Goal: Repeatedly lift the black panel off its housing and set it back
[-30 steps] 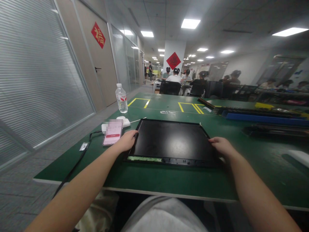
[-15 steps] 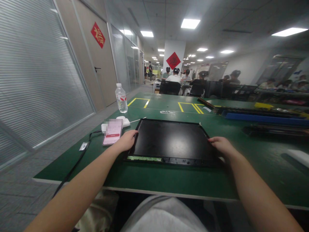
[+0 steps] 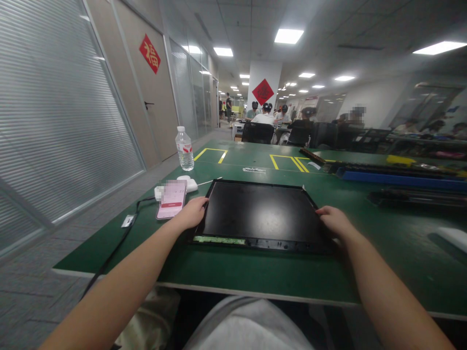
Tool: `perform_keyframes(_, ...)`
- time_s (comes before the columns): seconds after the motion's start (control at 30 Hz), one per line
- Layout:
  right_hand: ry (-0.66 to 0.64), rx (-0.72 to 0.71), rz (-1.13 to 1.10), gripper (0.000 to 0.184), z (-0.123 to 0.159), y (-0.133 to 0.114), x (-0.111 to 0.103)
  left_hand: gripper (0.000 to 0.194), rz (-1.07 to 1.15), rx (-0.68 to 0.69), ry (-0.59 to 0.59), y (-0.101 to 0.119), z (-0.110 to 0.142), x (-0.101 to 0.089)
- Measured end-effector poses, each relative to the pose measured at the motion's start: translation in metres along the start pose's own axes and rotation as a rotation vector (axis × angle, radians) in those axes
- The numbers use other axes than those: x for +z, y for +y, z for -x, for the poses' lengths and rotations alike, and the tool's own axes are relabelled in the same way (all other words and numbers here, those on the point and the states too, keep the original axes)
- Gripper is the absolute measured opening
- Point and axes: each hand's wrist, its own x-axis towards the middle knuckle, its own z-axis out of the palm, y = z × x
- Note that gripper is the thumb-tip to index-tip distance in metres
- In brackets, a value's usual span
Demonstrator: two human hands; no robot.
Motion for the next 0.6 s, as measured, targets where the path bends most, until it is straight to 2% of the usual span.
perform_keyframes(0.2, -0.003, -0.006, 0.032, 0.037, 0.003, -0.005, -0.002, 0.048, 0.0, 0.042, -0.016, 0.001, -0.001, -0.001)
perform_keyframes(0.4, 0.011, 0.005, 0.044, 0.034, 0.003, -0.006, -0.002, 0.05, -0.066, 0.024, -0.033, 0.002, -0.002, -0.002)
perform_keyframes(0.5, 0.046, -0.017, -0.015, 0.031, 0.003, -0.01, -0.005, 0.051, -0.054, 0.022, -0.018, 0.0, -0.004, 0.0)
perform_keyframes(0.6, 0.145, -0.102, -0.172, 0.031, 0.02, -0.031, -0.02, 0.052, -0.023, 0.032, 0.023, -0.003, -0.005, 0.004)
